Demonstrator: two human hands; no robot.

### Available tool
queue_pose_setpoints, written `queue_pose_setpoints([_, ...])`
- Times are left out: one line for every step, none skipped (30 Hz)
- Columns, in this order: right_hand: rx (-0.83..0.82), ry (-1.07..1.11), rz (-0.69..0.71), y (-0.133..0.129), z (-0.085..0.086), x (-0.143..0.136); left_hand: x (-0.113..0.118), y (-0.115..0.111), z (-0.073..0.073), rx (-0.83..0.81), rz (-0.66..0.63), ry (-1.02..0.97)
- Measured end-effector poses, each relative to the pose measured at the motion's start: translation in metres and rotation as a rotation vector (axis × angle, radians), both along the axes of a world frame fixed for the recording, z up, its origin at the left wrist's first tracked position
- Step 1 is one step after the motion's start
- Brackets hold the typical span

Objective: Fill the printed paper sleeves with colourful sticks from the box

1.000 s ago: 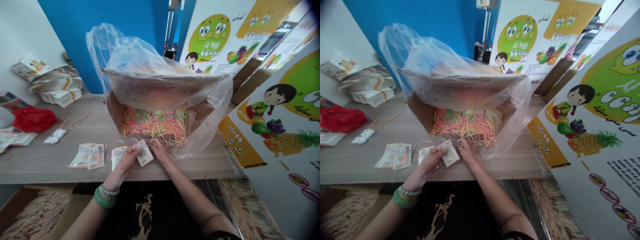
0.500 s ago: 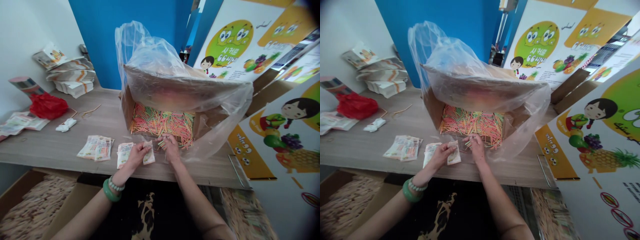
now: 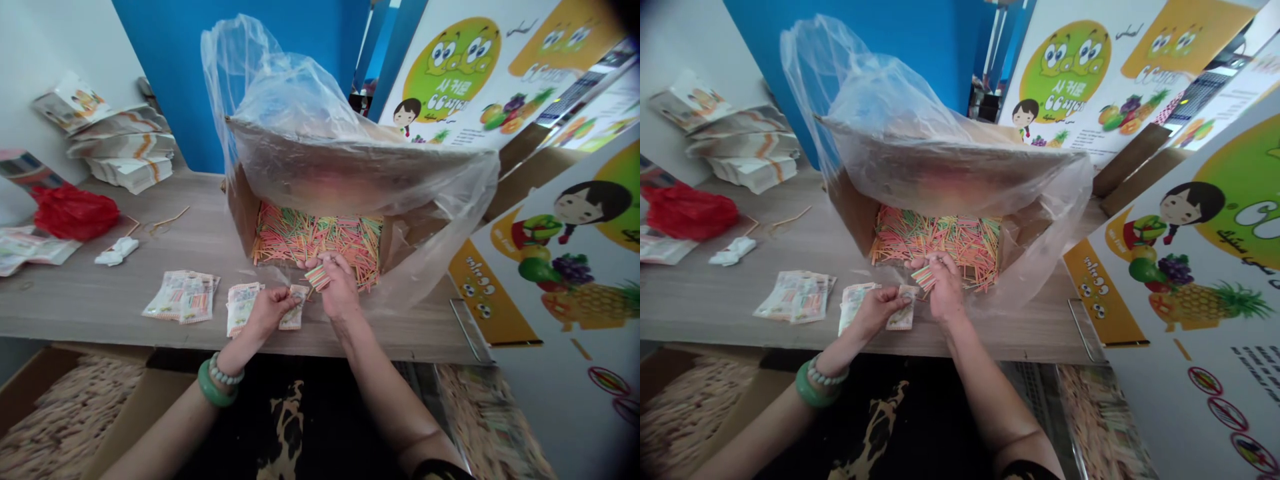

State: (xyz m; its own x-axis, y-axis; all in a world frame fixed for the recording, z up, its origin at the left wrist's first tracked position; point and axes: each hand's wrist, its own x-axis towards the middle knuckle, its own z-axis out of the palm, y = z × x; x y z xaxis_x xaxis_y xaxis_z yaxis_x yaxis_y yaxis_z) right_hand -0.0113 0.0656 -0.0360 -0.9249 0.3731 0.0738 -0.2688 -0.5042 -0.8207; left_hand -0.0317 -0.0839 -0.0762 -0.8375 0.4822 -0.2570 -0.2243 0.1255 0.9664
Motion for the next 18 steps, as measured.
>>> queue_pose_setpoints([0.011,0.009,0.008,-0.003,0.004,0.001,0.000,0.001,0.003,-0.009,-0.007,0.026])
queue_pose_setpoints([0.023,0.014,0.012,-0.006,0.007,0.002,0.001,0.001,0.005,-0.022,-0.019,0.056])
queue_pose_setpoints([0.035,0.013,0.013,-0.008,0.008,0.002,0.001,0.001,0.007,-0.040,-0.032,0.090])
queue_pose_setpoints([0.048,0.006,0.013,-0.010,0.009,0.003,0.001,0.001,0.009,-0.061,-0.046,0.124])
queue_pose_setpoints([0.062,-0.005,0.012,-0.011,0.008,0.003,0.001,0.001,0.010,-0.079,-0.061,0.154])
queue_pose_setpoints([0.077,-0.021,0.010,-0.011,0.007,0.004,0.001,0.001,0.010,-0.092,-0.075,0.180])
queue_pose_setpoints([0.092,-0.038,0.008,-0.010,0.005,0.004,0.001,0.000,0.010,-0.098,-0.089,0.207])
queue_pose_setpoints([0.106,-0.055,0.008,-0.010,0.003,0.004,0.001,0.000,0.010,-0.099,-0.102,0.233])
queue_pose_setpoints([0.117,-0.069,0.008,-0.009,0.002,0.004,0.000,-0.001,0.009,-0.096,-0.113,0.258])
queue_pose_setpoints([0.124,-0.078,0.006,-0.007,0.000,0.004,0.000,-0.001,0.009,-0.094,-0.124,0.278])
queue_pose_setpoints([0.125,-0.082,0.003,-0.006,-0.001,0.005,0.000,-0.001,0.008,-0.095,-0.132,0.293])
queue_pose_setpoints([0.124,-0.080,0.001,-0.005,-0.001,0.005,0.000,-0.001,0.007,-0.104,-0.138,0.299])
queue_pose_setpoints([0.119,-0.075,-0.003,-0.005,-0.001,0.005,-0.001,-0.001,0.006,-0.118,-0.139,0.294])
queue_pose_setpoints([0.113,-0.066,-0.003,-0.004,-0.001,0.006,-0.001,-0.002,0.006,-0.136,-0.132,0.282])
queue_pose_setpoints([0.105,-0.056,-0.003,-0.004,0.000,0.006,0.000,-0.002,0.005,-0.152,-0.120,0.265])
queue_pose_setpoints([0.097,-0.045,-0.002,-0.004,0.002,0.007,0.000,-0.002,0.005,-0.164,-0.104,0.247])
queue_pose_setpoints([0.091,-0.033,0.000,-0.005,0.003,0.007,0.000,-0.002,0.006,-0.171,-0.091,0.227])
queue_pose_setpoints([0.086,-0.024,0.001,-0.005,0.005,0.007,0.000,-0.002,0.006,-0.171,-0.083,0.212])
